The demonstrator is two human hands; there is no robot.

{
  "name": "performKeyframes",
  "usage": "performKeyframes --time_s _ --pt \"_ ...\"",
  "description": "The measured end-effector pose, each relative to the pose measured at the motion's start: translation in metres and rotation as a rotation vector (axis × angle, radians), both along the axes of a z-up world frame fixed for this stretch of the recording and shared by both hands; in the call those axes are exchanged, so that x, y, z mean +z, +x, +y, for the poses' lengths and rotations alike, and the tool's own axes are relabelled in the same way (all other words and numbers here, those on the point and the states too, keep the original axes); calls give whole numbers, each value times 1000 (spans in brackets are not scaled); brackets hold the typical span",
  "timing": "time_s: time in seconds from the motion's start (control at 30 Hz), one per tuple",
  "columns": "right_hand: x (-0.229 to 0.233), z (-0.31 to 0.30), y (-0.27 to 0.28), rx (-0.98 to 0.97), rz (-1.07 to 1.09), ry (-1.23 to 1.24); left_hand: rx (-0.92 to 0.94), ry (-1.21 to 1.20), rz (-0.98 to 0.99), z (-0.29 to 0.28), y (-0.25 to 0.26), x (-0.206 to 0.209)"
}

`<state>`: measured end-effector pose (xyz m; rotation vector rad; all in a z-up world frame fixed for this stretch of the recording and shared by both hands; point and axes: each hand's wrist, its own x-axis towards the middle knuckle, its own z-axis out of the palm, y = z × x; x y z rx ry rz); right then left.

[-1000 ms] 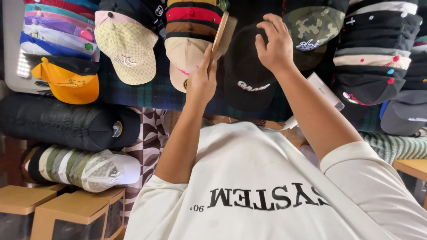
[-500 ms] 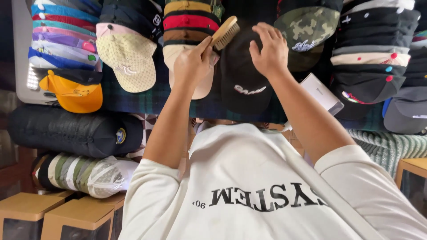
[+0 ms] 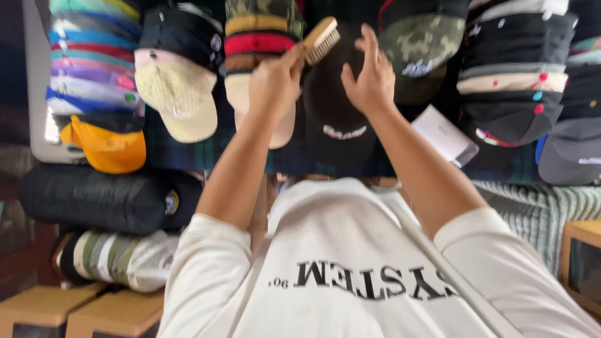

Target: Brushing and using a dryer on a collection of baseball caps to clean and shape them while using a wooden hat mold.

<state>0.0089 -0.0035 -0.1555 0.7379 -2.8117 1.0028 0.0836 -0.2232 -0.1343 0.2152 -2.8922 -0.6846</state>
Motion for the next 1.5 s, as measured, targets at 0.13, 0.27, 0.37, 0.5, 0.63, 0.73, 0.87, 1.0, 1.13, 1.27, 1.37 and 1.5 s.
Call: performKeyframes --time_s 0.13,0.27,0.37,0.5,0.63,0.73,0.87,1.0,1.13,1.27,1.37,1.5 --pt "-10 1 -10 -16 72 -72 -10 417 -197 1 -11 -3" --pt "-5 1 -6 2 80 -48 61 -18 -231 -11 -26 -2" --pt "-4 -1 -6 -18 38 -29 6 242 -264 -18 -41 -1" --pt "-6 -2 -9 9 88 -7 1 91 -387 -20 -55 17" --pt "-6 -1 -6 4 78 -10 -66 272 -420 -20 -73 -29" --pt "-8 -1 -9 0 97 -2 -18 -52 -569 -17 -68 -3" --pt "-2 -3 -9 -26 26 -7 -2 476 -400 -14 -43 7" --pt "-2 0 -4 -4 44 10 148 251 -296 -19 -11 -11" --pt "3 -2 -7 1 52 19 226 618 -257 -9 27 -31" --pt "9 -1 -9 28 30 1 295 537 -353 -14 69 -32" --pt "6 -1 -7 51 71 -8 348 879 -238 4 106 -23" --pt "5 -3 -8 70 92 -1 454 806 -387 17 138 -31"
